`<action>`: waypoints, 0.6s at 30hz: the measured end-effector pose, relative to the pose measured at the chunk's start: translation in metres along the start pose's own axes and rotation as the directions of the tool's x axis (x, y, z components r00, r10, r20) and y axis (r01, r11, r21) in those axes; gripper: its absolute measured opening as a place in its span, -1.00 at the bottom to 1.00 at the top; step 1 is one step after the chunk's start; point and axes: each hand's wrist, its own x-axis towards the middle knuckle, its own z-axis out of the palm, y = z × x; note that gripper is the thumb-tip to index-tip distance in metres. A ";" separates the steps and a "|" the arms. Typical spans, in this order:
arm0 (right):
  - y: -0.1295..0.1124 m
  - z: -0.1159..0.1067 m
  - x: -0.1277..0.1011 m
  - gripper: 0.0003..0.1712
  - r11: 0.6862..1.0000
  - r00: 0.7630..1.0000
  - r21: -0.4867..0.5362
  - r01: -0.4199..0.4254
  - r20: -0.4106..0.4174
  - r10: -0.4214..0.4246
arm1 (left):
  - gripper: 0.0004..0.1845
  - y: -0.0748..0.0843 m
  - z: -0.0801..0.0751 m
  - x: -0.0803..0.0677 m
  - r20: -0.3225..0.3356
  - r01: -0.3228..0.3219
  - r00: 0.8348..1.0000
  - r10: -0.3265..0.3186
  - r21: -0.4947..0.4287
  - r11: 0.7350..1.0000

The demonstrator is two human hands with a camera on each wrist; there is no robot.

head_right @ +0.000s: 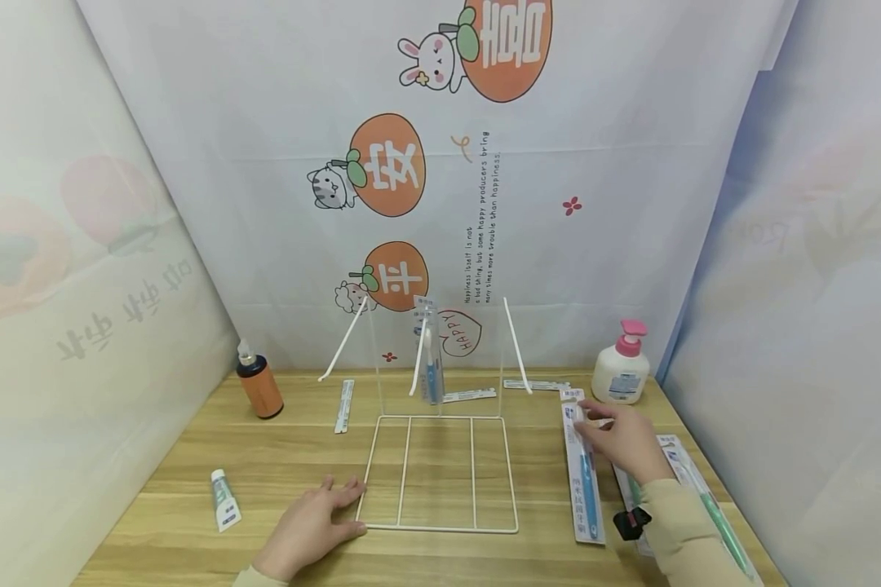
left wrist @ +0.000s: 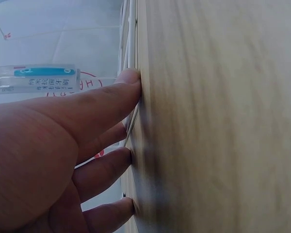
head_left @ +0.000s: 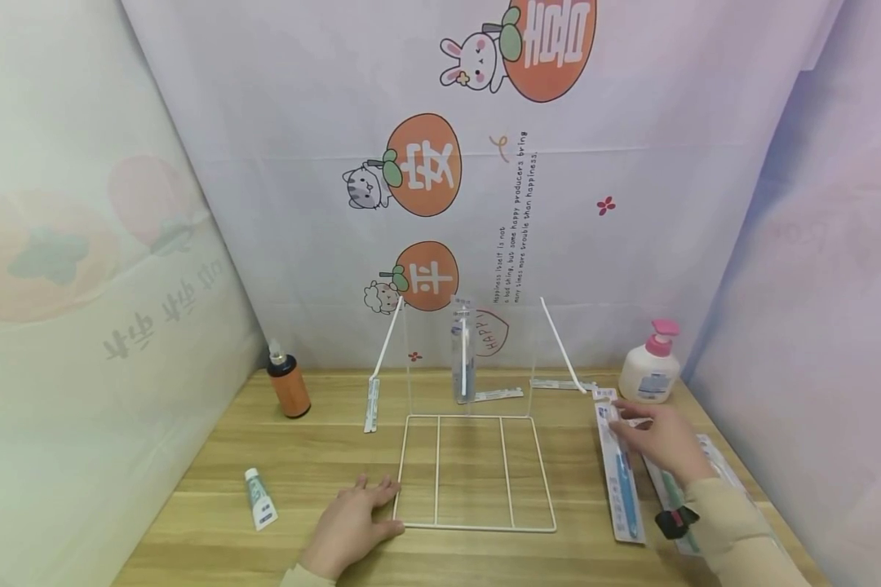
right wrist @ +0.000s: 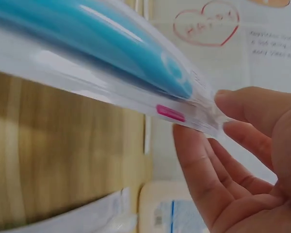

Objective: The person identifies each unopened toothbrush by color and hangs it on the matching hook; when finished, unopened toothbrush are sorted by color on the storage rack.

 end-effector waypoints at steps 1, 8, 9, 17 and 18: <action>-0.006 0.000 -0.001 -0.35 1.000 1.000 -0.010 0.014 -0.017 -0.014 | -0.31 0.000 0.000 0.000 0.001 0.002 1.000 -0.002 -0.002 1.000; -0.052 0.005 -0.006 -0.46 0.988 0.974 0.018 0.153 -0.170 -0.148 | -0.29 0.002 -0.001 0.000 -0.001 0.000 1.000 0.000 -0.011 1.000; -0.059 0.007 -0.007 -0.47 0.983 0.966 0.032 0.179 -0.195 -0.170 | -0.29 0.002 -0.001 0.000 -0.002 -0.002 1.000 0.002 -0.010 1.000; -0.115 0.032 -0.017 -0.52 0.878 0.854 0.153 0.453 -0.358 -0.378 | -0.30 0.002 -0.001 0.000 0.000 -0.004 1.000 0.004 -0.002 1.000; -0.122 0.035 -0.018 -0.51 0.861 0.836 0.156 0.485 -0.372 -0.404 | -0.30 0.002 -0.001 0.000 0.000 -0.004 1.000 0.004 -0.003 1.000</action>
